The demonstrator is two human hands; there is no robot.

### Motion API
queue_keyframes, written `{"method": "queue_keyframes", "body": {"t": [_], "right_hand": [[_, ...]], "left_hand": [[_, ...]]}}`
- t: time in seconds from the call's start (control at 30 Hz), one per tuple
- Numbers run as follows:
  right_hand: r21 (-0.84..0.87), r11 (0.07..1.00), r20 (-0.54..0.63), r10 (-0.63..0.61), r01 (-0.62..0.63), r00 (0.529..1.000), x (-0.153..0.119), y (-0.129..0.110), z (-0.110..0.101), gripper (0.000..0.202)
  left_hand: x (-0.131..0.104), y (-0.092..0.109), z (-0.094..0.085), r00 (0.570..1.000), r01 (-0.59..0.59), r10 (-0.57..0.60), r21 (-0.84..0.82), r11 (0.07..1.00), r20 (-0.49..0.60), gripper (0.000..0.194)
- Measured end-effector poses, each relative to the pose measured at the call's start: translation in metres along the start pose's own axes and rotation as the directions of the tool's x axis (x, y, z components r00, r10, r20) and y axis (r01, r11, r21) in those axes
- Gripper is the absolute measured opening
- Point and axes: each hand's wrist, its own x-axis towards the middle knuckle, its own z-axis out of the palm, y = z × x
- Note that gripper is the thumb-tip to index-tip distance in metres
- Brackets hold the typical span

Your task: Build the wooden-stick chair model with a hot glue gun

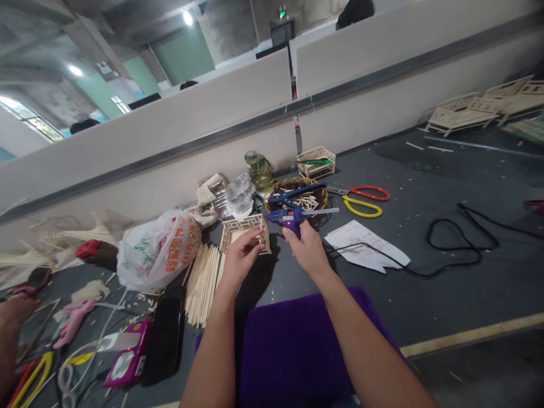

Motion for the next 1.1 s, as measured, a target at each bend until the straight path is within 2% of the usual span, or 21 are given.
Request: {"method": "queue_keyframes", "body": {"t": [0.6, 1.1], "right_hand": [[-0.049, 0.998, 0.010, 0.029, -0.029, 1.000, 0.0005, -0.0006, -0.0010, 0.031], [-0.116, 0.992, 0.016, 0.042, -0.040, 0.999, 0.0005, -0.0034, -0.0021, 0.033]], "left_hand": [[0.0004, -0.0027, -0.0002, 1.000, -0.026, 0.026, 0.021, 0.999, -0.008, 0.034], [-0.0001, 0.0071, 0.0004, 1.000, -0.021, 0.022, 0.061, 0.998, -0.018, 0.034]]}}
